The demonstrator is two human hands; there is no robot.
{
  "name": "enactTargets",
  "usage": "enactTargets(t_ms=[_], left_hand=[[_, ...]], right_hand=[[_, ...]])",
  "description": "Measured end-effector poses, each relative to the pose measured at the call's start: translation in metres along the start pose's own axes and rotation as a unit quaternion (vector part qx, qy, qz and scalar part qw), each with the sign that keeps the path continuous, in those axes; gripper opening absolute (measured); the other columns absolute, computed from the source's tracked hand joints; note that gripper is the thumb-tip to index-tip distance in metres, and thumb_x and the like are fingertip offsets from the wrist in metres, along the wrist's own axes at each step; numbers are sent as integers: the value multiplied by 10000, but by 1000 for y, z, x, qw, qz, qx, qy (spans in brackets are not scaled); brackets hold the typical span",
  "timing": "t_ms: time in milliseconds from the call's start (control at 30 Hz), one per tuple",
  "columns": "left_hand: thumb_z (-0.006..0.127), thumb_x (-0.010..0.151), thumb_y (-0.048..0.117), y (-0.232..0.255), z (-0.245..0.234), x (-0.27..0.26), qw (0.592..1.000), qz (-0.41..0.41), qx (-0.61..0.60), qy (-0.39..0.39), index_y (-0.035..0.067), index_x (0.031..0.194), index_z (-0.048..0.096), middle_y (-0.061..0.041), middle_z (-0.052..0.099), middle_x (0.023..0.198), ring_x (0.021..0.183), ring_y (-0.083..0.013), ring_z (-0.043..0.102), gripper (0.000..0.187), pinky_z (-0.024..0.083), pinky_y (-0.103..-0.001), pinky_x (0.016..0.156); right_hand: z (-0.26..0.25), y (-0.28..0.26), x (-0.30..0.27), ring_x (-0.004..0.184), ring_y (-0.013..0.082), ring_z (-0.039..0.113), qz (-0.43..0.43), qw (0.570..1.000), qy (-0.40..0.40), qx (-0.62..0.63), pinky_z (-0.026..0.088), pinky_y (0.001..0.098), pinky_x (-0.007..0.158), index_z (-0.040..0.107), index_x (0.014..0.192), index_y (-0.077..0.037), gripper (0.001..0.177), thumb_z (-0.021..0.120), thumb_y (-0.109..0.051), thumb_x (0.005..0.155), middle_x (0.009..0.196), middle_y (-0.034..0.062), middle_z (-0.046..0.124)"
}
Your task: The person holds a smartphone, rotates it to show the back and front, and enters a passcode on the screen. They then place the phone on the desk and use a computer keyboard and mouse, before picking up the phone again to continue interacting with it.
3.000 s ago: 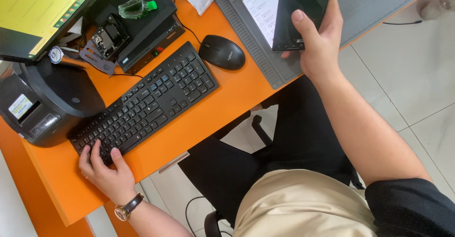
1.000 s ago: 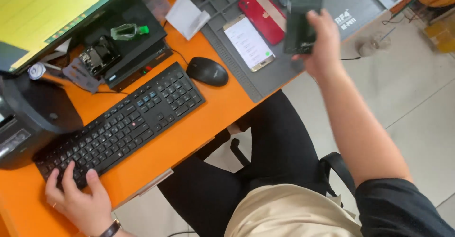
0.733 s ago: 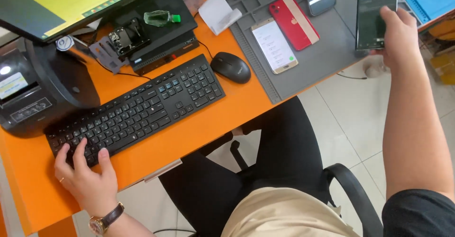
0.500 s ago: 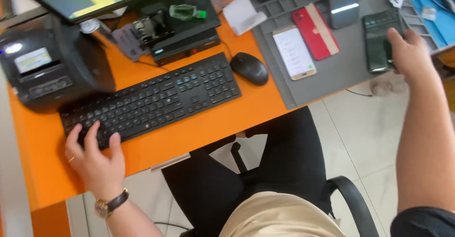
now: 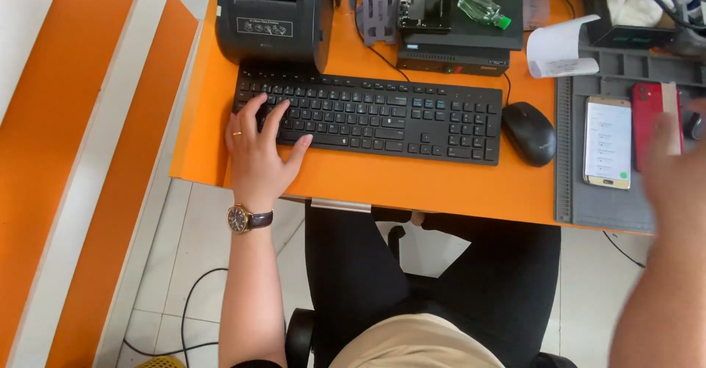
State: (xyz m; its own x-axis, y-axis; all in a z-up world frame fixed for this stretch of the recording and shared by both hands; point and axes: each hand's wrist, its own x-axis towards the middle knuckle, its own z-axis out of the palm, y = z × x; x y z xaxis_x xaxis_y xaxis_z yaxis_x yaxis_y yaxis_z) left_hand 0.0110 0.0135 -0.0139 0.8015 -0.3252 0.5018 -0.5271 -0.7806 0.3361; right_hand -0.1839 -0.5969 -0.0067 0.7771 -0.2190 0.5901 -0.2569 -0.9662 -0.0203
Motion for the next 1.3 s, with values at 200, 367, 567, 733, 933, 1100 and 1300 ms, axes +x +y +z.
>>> enactTargets(t_ms=[200, 367, 567, 733, 933, 1100, 1300], left_hand=[[750, 1043, 499, 1, -1, 1, 1000, -8, -3, -20, 181, 1484, 665, -146, 497, 1549, 1463, -384, 507, 551, 296, -675, 1235], [784, 1015, 499, -9, 5, -4, 1000, -1, 14, -10, 212, 1466, 664, -95, 495, 1548, 1464, -354, 506, 548, 320, -667, 1221], [785, 1037, 444, -8, 6, 3, 1000, 8, -6, 6, 213, 1475, 657, -84, 503, 1527, 1435, -325, 540, 511, 318, -662, 1224], [772, 1062, 542, -9, -3, -1, 1000, 19, 14, -15, 219, 1521, 613, -93, 529, 1563, 1406, -343, 609, 583, 449, -646, 1216], [793, 1050, 590, -8, -3, -2, 999, 10, 22, -32, 234, 1550, 585, -84, 482, 1608, 1464, -330, 582, 648, 403, -629, 1283], [712, 1084, 814, -8, 2, 1, 991, -28, 91, -89, 213, 1730, 327, -122, 238, 1824, 1707, -338, 308, 962, 284, -567, 1416], [677, 1098, 780, -12, 12, 5, 994, -33, 75, -74, 193, 1719, 320, -165, 354, 1753, 1683, -368, 261, 926, 351, -568, 1356]], right_hand=[[-13, -264, 26, 1270, 331, 643, -132, 985, 59, 94, 432, 489, 1093, 817, 1226, -155, 350, 878, -333, 931, 1453, 80, 665], [-2, -366, 14, 1338, 370, 578, -171, 965, 14, 198, 352, 556, 1157, 766, 1245, -157, 358, 793, -407, 991, 1496, 125, 588], [-8, -392, 12, 1562, 414, 443, -200, 957, -59, 203, 231, 624, 1254, 797, 1309, -125, 414, 760, -428, 1030, 1660, 210, 492], [-18, -393, 8, 1526, 464, 520, -222, 951, -98, 192, 336, 665, 1246, 814, 1390, -68, 402, 728, -348, 1115, 1683, 232, 482], [-16, -398, 12, 1524, 479, 513, -215, 945, -113, 220, 318, 673, 1262, 812, 1367, -59, 347, 768, -298, 1121, 1674, 231, 483], [-16, -397, 22, 1500, 471, 510, -183, 947, -134, 226, 302, 676, 1242, 770, 1386, -57, 392, 764, -299, 1077, 1648, 228, 479], [0, -393, 35, 1486, 483, 519, -176, 967, -85, 161, 294, 658, 1231, 746, 1462, -14, 514, 774, -405, 1130, 1616, 263, 510]])
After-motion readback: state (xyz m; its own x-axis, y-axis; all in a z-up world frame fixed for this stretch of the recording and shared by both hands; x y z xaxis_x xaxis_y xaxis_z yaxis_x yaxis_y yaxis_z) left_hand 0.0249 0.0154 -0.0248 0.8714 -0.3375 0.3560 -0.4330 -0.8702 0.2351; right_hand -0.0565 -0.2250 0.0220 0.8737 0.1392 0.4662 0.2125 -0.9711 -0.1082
